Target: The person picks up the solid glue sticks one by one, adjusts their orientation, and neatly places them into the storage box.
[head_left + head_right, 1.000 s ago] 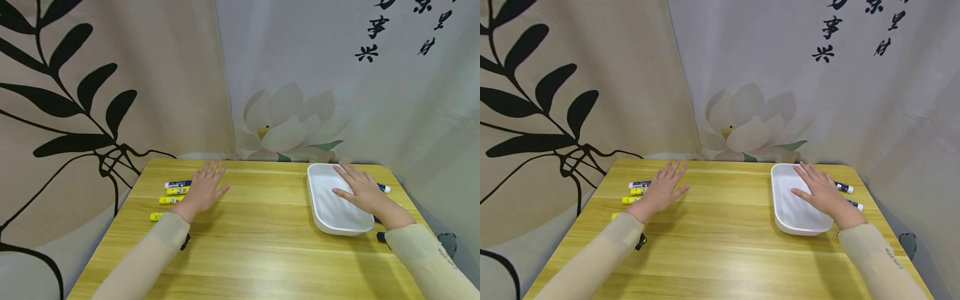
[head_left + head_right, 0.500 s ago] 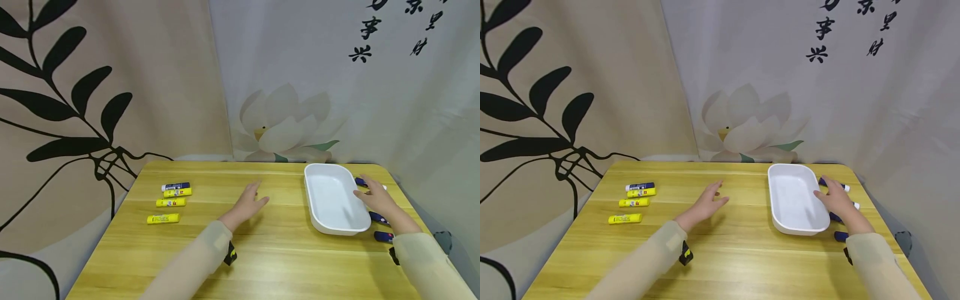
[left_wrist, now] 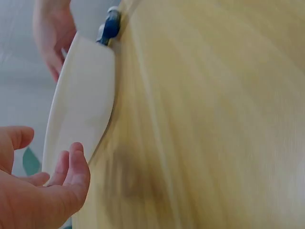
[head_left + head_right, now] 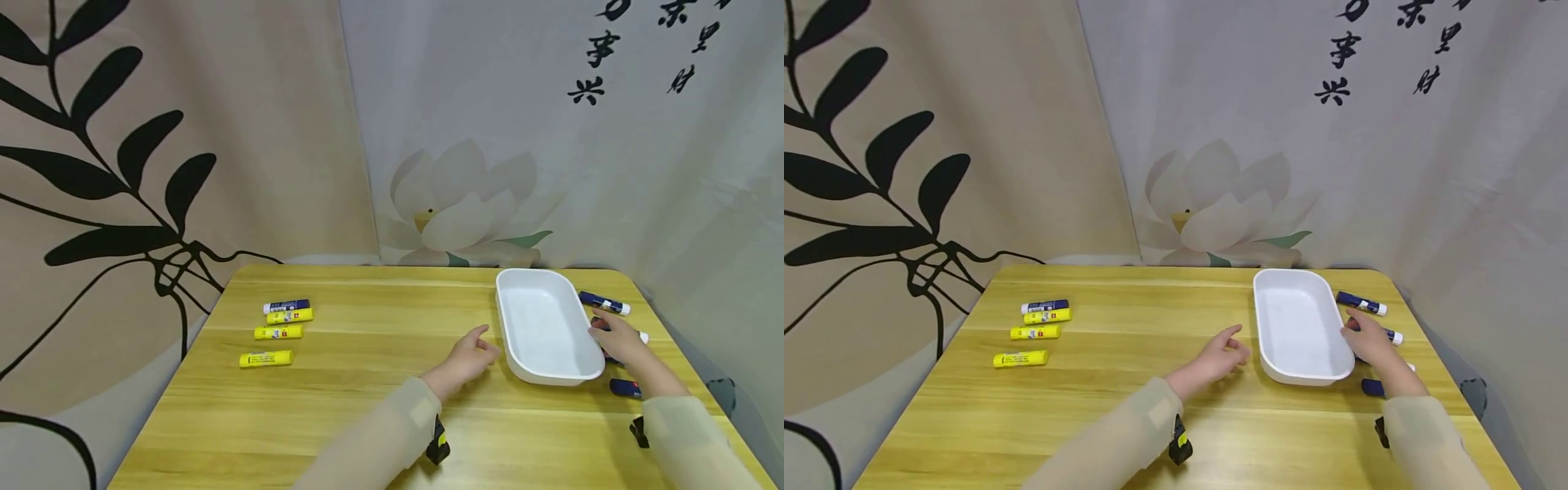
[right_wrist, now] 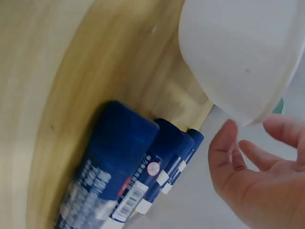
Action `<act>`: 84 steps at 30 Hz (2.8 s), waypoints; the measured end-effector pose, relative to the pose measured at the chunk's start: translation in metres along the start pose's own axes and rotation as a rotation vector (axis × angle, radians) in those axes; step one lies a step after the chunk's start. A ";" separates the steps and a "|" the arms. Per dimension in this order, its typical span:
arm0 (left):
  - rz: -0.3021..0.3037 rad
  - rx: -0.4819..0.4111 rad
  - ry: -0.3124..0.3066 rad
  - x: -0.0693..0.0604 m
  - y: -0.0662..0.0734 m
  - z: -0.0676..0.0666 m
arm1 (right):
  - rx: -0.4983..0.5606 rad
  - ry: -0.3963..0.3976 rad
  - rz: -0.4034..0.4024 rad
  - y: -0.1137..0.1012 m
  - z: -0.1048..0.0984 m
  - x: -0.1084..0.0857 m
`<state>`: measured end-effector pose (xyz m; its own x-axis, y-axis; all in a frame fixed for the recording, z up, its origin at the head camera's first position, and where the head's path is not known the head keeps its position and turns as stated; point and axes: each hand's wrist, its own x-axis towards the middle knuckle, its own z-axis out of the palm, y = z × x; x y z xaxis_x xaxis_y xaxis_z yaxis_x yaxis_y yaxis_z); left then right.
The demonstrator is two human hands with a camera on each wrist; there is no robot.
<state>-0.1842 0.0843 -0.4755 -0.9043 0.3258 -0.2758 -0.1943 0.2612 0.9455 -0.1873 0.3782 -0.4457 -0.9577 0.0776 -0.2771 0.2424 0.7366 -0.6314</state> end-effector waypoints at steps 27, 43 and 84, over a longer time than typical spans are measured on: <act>-0.010 -0.216 0.177 0.008 -0.007 -0.006 | 0.266 -0.012 0.049 -0.023 0.041 -0.029; -0.215 -0.112 0.027 -0.036 -0.008 0.012 | -0.443 0.063 -0.320 -0.055 0.002 0.063; -0.003 -0.132 0.307 -0.007 -0.021 -0.162 | 0.439 -0.046 -0.070 -0.104 0.068 0.015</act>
<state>-0.2357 -0.0710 -0.4651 -0.9720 0.0313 -0.2328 -0.2266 0.1353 0.9645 -0.2161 0.2573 -0.4336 -0.9686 0.0006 -0.2486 0.2298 0.3832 -0.8946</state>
